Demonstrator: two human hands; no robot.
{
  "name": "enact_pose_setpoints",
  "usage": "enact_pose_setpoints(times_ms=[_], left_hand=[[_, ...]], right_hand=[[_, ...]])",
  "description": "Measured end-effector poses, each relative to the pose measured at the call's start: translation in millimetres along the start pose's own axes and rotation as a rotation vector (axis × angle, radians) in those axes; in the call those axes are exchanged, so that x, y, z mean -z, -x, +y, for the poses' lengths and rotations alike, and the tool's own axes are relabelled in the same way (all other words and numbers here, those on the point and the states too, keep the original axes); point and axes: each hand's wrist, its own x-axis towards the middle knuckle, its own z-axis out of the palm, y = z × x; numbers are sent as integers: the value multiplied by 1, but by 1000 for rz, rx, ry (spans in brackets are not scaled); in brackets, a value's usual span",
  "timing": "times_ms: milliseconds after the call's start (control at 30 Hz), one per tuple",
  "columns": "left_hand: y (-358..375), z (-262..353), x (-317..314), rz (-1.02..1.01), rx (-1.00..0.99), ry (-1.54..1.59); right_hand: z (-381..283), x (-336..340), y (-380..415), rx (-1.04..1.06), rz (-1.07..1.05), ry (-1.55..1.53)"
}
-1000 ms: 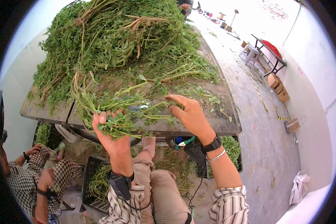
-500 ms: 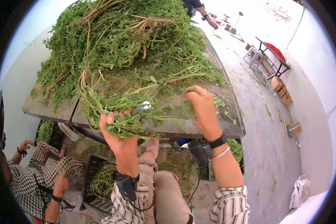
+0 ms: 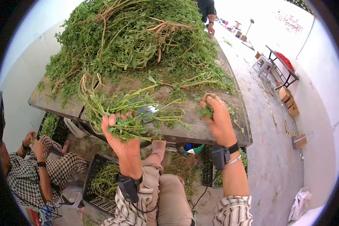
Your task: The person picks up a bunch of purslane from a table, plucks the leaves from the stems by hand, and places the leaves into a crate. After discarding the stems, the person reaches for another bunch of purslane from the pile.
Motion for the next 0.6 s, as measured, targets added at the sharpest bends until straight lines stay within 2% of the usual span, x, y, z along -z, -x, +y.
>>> enact_pose_setpoints(times_ms=[33,67,133,167,233,267,333,533,600], left_hand=[[0,1,-1,-1,2,1],[0,1,-2,15,2,21],[-1,3,-2,32,3,42],[-2,3,0,25,7,56],[-3,6,3,22,5,67],[-4,6,4,23,-3,54],[-5,7,3,21,-14,42],[-7,11,5,38,-18,37],[-8,11,7,-6,-1,34]], right_hand=[[1,-4,1,-37,32,144],[6,-5,-2,-37,37,144],[17,-14,-12,239,-98,705],[19,-18,-14,237,-97,706],[14,-41,-12,238,-305,973],[21,-43,-13,237,-309,970],[36,-45,-18,395,-424,950],[43,-55,-28,465,-421,1295],[45,-54,-33,441,-405,1252]])
